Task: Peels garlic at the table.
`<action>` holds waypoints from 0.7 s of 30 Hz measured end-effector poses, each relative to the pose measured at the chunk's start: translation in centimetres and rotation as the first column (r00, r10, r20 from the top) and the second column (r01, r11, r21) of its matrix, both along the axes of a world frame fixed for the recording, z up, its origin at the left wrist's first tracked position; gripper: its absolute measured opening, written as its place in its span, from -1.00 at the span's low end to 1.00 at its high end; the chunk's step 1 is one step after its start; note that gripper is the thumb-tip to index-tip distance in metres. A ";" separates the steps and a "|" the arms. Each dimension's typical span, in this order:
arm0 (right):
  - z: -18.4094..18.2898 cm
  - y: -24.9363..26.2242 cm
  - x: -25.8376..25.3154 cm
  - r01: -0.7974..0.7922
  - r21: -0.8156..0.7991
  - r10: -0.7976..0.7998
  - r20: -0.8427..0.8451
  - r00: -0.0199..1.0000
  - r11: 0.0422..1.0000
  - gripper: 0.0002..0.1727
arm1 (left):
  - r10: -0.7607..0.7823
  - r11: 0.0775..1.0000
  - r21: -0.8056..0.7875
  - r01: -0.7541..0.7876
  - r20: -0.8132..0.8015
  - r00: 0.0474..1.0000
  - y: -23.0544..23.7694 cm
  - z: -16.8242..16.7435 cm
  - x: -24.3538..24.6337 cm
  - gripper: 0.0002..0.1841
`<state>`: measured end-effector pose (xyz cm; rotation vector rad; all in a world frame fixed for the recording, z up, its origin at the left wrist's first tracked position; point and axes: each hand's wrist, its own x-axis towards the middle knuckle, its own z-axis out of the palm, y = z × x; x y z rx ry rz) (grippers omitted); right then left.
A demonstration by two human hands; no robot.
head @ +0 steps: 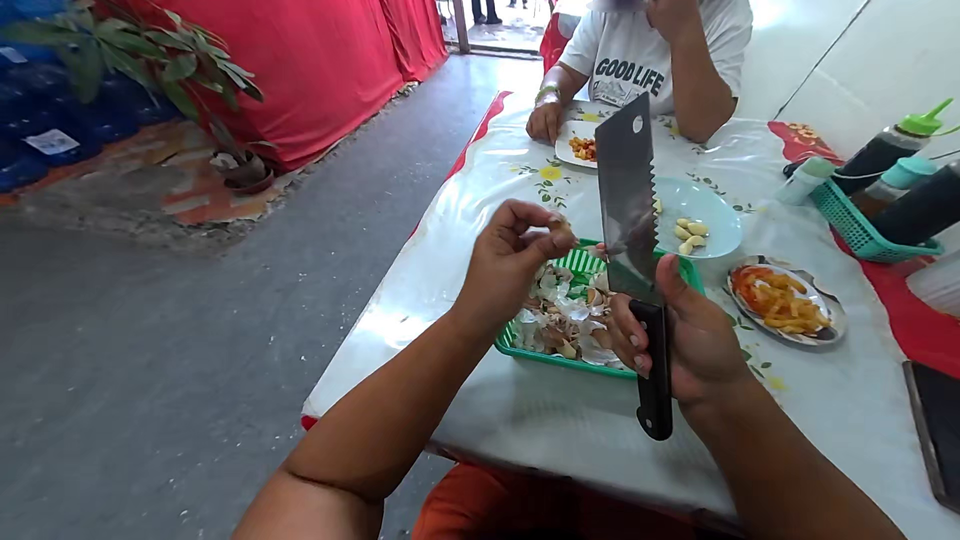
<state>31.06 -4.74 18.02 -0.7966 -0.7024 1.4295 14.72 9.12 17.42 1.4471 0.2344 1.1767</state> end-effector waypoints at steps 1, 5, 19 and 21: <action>0.0 0.0 0.3 -0.005 -0.012 0.005 0.002 1.000 1.000 -0.29 | -0.001 1.000 -0.031 0.002 0.027 1.000 0.3 0.2 -0.2 -0.79; 0.4 -0.1 1.0 -0.099 0.004 0.099 0.026 0.995 0.995 -0.29 | -0.097 0.976 -0.201 0.082 -0.067 0.993 -0.3 1.1 -0.7 -0.83; 0.1 -0.5 1.2 -0.230 0.113 0.212 0.151 0.966 0.967 -0.33 | -0.215 0.950 -0.271 0.158 -0.197 0.957 -1.2 0.9 0.3 -0.86; 0.1 -0.6 1.1 -0.221 0.102 0.205 0.149 0.967 0.970 -0.34 | -0.195 0.955 -0.264 0.136 -0.215 0.957 -1.4 0.9 0.3 -0.87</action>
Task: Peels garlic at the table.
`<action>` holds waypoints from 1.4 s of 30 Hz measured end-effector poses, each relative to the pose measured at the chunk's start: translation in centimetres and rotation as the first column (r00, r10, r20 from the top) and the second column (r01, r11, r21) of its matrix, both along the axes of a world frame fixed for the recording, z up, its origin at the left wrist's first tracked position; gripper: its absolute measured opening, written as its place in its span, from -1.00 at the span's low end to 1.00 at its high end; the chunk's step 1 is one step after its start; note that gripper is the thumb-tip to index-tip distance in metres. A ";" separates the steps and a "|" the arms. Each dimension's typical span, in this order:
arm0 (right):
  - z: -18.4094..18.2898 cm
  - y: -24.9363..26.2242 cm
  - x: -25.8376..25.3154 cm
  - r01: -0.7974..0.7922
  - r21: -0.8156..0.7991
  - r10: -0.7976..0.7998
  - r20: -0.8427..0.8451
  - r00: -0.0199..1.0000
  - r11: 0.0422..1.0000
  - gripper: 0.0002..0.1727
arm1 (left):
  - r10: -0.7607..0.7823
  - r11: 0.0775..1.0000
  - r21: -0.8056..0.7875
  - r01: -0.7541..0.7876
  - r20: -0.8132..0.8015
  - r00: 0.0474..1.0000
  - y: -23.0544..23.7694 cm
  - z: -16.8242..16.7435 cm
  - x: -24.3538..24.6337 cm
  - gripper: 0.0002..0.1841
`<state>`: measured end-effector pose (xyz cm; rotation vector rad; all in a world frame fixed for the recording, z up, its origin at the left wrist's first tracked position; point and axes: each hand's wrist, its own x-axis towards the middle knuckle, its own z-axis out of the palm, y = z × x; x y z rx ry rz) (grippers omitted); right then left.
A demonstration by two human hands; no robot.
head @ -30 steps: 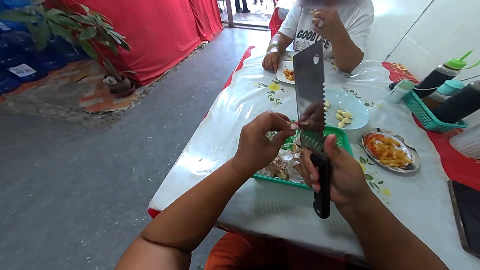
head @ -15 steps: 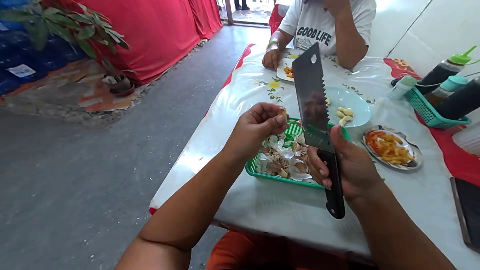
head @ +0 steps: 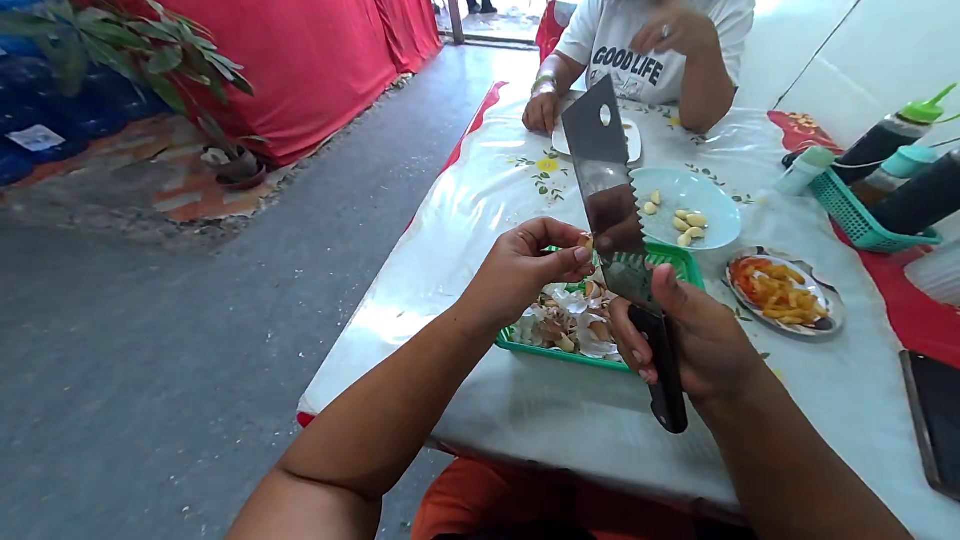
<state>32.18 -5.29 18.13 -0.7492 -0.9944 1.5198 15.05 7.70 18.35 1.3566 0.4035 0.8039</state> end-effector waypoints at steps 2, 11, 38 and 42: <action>0.0 0.0 -0.1 0.013 -0.014 -0.013 -0.005 1.000 1.000 -0.31 | 0.017 1.000 0.004 -0.017 -0.011 1.000 -0.2 0.1 0.0 -0.87; -0.1 0.2 -0.2 0.040 0.011 -0.041 0.033 0.999 0.999 -0.32 | 0.027 0.998 0.063 -0.027 0.001 1.000 0.1 0.0 0.0 -0.87; 0.5 0.3 -1.3 0.151 -0.026 -0.148 0.080 0.986 0.988 -0.46 | 0.156 0.944 0.276 -0.182 0.115 0.981 0.8 -1.0 -0.8 -0.78; 0.6 0.2 -1.2 0.157 -0.055 -0.152 0.086 0.985 0.986 -0.48 | 0.203 0.947 0.224 -0.232 0.144 0.968 0.6 -0.6 -0.4 -0.79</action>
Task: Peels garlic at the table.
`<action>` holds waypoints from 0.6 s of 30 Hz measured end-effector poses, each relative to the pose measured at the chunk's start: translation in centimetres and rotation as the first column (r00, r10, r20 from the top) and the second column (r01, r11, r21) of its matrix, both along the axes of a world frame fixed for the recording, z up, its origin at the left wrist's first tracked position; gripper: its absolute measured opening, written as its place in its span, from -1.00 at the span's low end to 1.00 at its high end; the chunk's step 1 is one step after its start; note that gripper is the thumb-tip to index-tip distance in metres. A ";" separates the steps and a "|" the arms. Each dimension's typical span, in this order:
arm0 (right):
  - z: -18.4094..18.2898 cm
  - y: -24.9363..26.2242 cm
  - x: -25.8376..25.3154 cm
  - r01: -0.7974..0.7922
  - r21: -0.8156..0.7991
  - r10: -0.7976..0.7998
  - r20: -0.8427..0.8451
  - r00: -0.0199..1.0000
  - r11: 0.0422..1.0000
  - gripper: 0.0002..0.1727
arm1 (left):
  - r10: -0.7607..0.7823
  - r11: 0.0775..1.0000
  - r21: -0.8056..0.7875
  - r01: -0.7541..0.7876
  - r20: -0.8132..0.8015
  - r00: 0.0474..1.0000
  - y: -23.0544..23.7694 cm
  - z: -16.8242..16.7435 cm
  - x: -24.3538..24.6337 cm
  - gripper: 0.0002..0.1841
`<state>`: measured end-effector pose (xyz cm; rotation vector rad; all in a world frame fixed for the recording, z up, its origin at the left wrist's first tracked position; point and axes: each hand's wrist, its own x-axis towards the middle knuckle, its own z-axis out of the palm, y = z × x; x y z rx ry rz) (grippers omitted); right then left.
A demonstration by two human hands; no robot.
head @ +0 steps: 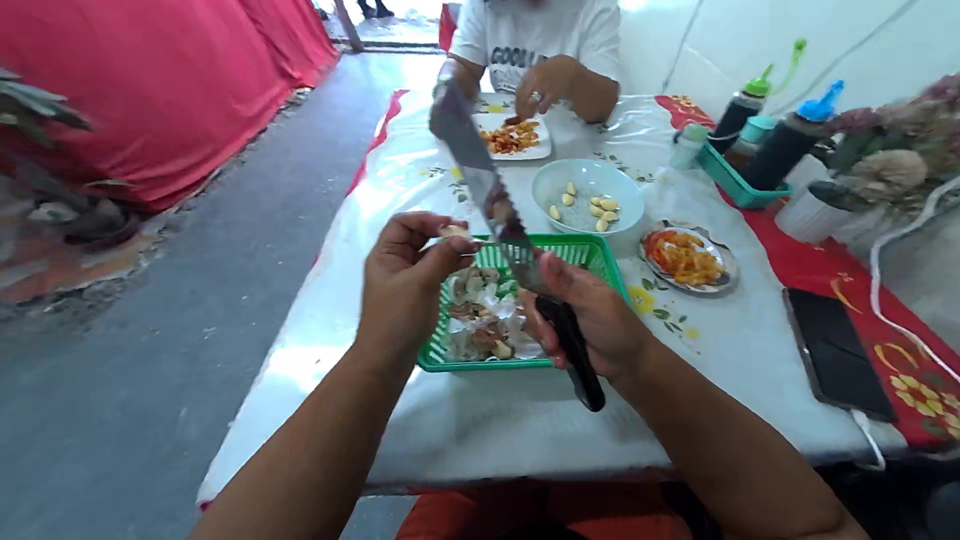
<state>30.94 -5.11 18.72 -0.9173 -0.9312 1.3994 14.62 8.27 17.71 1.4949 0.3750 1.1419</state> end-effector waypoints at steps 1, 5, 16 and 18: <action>-0.1 0.2 0.0 0.000 -0.001 0.000 -0.006 1.000 1.000 -0.46 | 0.001 1.000 -0.008 -0.001 0.015 1.000 0.1 0.0 0.0 -0.77; -0.4 0.3 0.2 0.004 -0.012 -0.005 -0.032 0.999 1.000 -0.38 | -0.030 0.998 -0.046 0.033 0.065 0.997 0.2 0.2 -0.1 -0.74; -0.3 0.2 0.7 -0.026 -0.069 0.023 -0.035 0.999 0.997 -0.41 | -0.021 1.000 -0.003 0.021 -0.220 0.975 0.6 0.3 -0.2 -0.65; -0.5 0.1 0.7 -0.046 -0.042 0.045 -0.011 0.999 0.998 -0.43 | -0.020 0.997 0.062 0.037 -0.264 0.964 0.1 0.4 -0.2 -0.64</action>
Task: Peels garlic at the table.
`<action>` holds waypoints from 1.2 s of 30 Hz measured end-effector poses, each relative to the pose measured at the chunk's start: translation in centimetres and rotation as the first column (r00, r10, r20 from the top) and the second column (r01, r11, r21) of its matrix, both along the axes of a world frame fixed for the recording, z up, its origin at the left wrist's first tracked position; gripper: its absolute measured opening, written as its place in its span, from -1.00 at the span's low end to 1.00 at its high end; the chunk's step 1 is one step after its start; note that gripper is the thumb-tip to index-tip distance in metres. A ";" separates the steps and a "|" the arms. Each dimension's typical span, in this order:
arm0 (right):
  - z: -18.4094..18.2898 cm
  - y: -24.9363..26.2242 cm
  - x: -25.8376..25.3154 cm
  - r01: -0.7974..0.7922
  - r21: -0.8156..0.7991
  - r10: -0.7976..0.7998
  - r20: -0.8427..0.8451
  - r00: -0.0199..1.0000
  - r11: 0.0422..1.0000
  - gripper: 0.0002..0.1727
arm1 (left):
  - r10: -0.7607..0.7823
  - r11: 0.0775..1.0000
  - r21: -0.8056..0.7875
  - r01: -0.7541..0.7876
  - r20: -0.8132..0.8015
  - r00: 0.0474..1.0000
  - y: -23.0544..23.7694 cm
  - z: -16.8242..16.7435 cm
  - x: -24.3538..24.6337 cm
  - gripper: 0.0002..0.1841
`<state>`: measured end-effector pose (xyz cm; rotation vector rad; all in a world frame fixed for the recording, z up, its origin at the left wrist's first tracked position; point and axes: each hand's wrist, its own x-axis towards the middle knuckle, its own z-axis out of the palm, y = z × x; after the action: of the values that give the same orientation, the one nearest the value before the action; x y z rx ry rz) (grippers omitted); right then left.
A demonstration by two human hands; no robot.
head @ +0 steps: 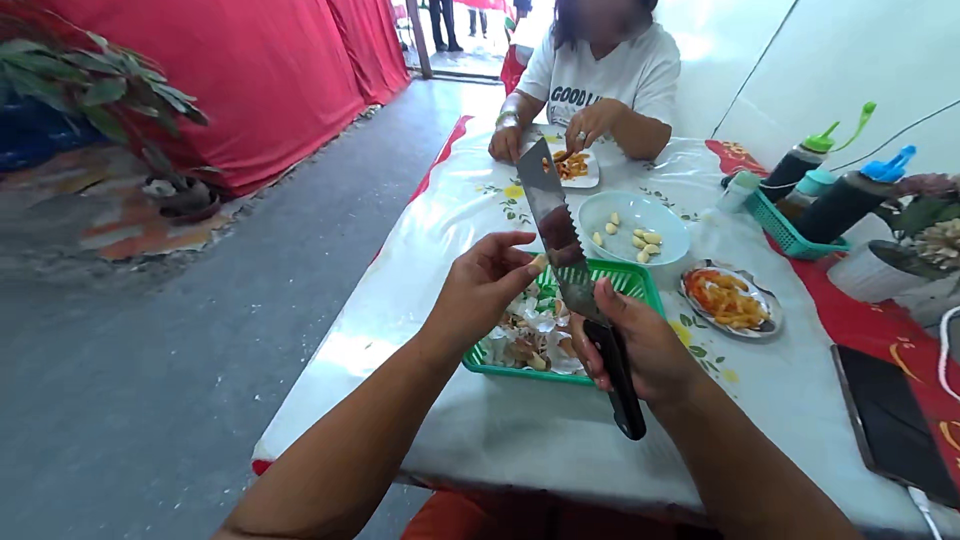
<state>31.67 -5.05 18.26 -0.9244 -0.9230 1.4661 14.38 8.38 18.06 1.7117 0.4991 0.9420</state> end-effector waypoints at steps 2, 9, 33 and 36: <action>-0.1 0.0 0.1 -0.020 0.030 0.020 -0.002 1.000 0.999 -0.41 | -0.001 1.000 0.018 0.001 0.003 1.000 -0.3 0.2 -0.1 -0.64; -0.1 -0.2 0.1 -0.032 0.039 0.031 0.011 0.999 0.999 -0.37 | 0.012 0.996 0.090 -0.010 -0.025 1.000 -0.4 0.2 0.0 -0.55; -0.3 0.0 -0.9 0.129 0.047 -0.133 0.105 0.986 0.991 -0.37 | 0.266 0.708 0.676 -0.203 0.011 0.964 -0.8 -0.7 0.3 -0.84; -0.1 -0.2 -1.0 0.146 0.076 -0.152 0.091 0.984 0.986 -0.36 | 0.213 0.764 0.626 -0.157 -0.015 0.977 -0.5 -0.5 0.2 -0.85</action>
<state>30.63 -5.27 18.12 -0.9986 -0.9481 1.2643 14.59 7.93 17.52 2.3420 0.4433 1.2798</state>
